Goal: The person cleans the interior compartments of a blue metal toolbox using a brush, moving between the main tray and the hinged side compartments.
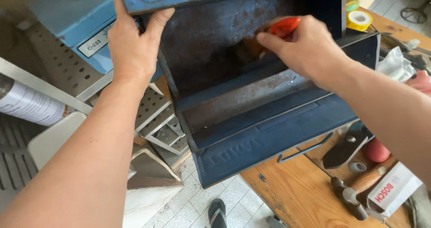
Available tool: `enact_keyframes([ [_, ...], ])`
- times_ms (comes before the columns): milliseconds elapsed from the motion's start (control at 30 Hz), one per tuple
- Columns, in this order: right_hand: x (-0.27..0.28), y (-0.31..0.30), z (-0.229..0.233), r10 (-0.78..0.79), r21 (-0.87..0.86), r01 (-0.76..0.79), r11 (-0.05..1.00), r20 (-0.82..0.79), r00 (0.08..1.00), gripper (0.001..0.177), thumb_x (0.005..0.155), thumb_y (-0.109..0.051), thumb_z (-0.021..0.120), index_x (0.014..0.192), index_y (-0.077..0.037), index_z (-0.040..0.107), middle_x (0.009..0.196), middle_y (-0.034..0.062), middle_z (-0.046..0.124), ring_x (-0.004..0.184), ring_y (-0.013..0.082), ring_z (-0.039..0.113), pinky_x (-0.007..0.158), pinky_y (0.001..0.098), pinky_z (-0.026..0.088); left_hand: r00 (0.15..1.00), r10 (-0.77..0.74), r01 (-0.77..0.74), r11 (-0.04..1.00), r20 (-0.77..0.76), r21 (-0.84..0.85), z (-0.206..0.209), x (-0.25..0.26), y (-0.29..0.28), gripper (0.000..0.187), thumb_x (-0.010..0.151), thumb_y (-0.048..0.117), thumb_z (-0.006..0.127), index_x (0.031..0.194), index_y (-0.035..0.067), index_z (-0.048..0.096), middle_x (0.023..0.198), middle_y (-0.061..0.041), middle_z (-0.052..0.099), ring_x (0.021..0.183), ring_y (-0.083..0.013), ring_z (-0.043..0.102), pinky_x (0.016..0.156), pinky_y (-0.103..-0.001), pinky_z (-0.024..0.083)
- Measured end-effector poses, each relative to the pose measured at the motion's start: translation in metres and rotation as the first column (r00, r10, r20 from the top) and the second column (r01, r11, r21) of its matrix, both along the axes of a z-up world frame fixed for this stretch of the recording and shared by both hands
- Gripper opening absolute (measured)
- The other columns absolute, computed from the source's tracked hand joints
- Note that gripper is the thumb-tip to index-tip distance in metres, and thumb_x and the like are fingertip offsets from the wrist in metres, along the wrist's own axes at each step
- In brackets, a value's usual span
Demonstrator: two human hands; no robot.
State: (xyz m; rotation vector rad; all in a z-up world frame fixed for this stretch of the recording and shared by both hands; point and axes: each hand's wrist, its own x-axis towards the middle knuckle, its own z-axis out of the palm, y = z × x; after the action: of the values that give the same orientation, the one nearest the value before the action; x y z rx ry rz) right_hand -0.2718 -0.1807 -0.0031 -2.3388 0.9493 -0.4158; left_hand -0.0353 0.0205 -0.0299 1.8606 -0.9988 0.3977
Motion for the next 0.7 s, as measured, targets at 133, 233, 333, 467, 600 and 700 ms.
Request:
enact_keyframes([
  [133,-0.013,-0.034,-0.013,0.078,-0.341,-0.028,0.940,0.134,0.988,0.033,0.101,-0.034,0.071,0.123,-0.009,0.075,0.101,0.0194,0.075,0.089,0.0363,0.072,0.085,0.0467,0.056,0.980,0.127,-0.106,0.984,-0.152,0.141,0.008,-0.005,-0.003,0.095,0.090,0.071,0.069,0.151,0.007,0.035,0.101,-0.016,0.078,0.102,-0.0341,0.077,0.093,-0.044,0.057],
  [233,-0.006,-0.063,-0.017,-0.041,-0.463,-0.034,0.886,-0.151,0.988,0.043,0.100,-0.037,0.072,0.131,-0.007,0.070,0.101,0.0298,0.071,0.091,0.0459,0.069,0.083,0.0523,0.056,0.997,0.008,-0.007,1.000,-0.081,0.014,0.000,-0.002,-0.001,0.083,0.092,0.071,0.068,0.139,0.006,0.046,0.116,-0.012,0.077,0.114,-0.0340,0.072,0.098,-0.045,0.053],
  [333,0.004,-0.057,-0.006,-0.108,-0.333,-0.042,0.942,-0.420,0.901,0.049,0.095,-0.046,0.074,0.134,-0.016,0.068,0.107,0.0280,0.071,0.096,0.0464,0.068,0.087,0.0541,0.055,0.999,0.041,-0.041,0.999,-0.015,0.013,-0.008,0.006,-0.001,0.086,0.100,0.069,0.072,0.149,0.005,0.040,0.122,-0.015,0.077,0.119,-0.0371,0.071,0.100,-0.046,0.054],
  [467,0.013,-0.028,0.002,-0.179,-0.050,0.174,0.983,-0.417,0.891,0.052,0.097,-0.054,0.069,0.121,-0.008,0.073,0.108,0.0241,0.073,0.102,0.0387,0.071,0.088,0.0497,0.056,0.999,0.019,-0.018,0.999,-0.028,0.027,-0.007,0.012,-0.006,0.078,0.103,0.066,0.071,0.147,0.008,0.043,0.126,-0.015,0.077,0.123,-0.0385,0.071,0.102,-0.046,0.054],
  [600,0.012,-0.030,0.001,0.131,0.369,-0.190,0.910,0.179,0.975,0.040,0.092,-0.048,0.072,0.115,-0.015,0.077,0.107,0.0062,0.082,0.107,0.0178,0.076,0.101,0.0308,0.043,0.997,0.030,-0.028,0.999,-0.077,0.022,-0.001,0.011,-0.008,0.079,0.099,0.064,0.073,0.145,0.008,0.043,0.126,-0.016,0.075,0.122,-0.0386,0.068,0.100,-0.047,0.051],
  [700,-0.005,-0.054,-0.003,-0.236,0.032,0.234,0.972,0.075,0.969,0.040,0.094,-0.046,0.070,0.120,-0.016,0.074,0.105,0.0120,0.074,0.098,0.0304,0.071,0.088,0.0463,0.054,0.999,0.000,0.001,1.000,-0.043,0.010,-0.003,0.014,-0.008,0.075,0.101,0.065,0.072,0.142,0.008,0.046,0.128,-0.016,0.075,0.123,-0.0394,0.069,0.101,-0.047,0.052],
])
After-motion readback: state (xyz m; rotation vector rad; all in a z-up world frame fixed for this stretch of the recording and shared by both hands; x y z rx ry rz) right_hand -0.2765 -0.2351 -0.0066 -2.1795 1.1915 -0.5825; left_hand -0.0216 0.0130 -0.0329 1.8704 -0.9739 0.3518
